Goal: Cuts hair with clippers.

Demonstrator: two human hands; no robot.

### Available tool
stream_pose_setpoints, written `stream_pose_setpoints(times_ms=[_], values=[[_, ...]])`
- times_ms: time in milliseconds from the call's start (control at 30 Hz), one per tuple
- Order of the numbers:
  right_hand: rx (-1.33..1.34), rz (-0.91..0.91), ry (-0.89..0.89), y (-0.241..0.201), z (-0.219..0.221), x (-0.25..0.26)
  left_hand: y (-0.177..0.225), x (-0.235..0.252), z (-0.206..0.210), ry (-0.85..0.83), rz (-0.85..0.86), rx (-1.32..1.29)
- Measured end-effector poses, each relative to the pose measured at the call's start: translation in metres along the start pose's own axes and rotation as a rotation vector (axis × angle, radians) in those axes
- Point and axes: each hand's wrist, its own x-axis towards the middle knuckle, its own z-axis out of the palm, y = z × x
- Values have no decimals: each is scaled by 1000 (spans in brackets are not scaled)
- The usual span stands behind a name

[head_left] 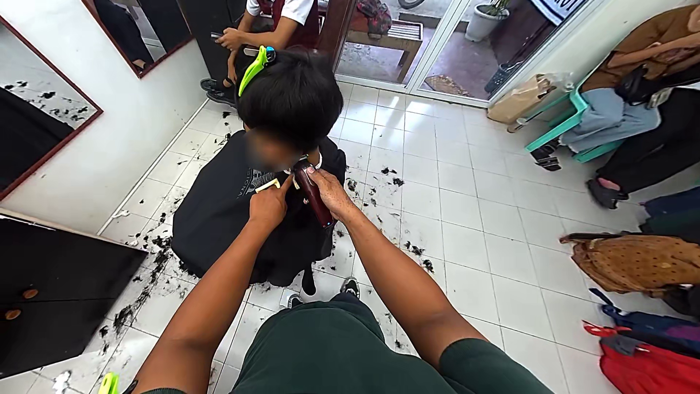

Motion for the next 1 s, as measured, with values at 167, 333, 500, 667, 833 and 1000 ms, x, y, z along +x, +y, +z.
stream_pose_setpoints(times_ms=[167,333,500,667,833,1000], values=[[-2,-28,26,5,-2,9,1,1,0,1,-2,7],[-83,-26,54,2,0,-3,0,1,1,-4,-4,10],[-38,-6,41,5,-6,8,0,1,1,0,0,24],[-72,60,59,9,-12,9,0,2,2,4,5,34],[-77,-4,71,8,-9,10,1,3,3,0,5,31],[-23,-19,46,8,-11,9,-1,1,0,0,6,11]])
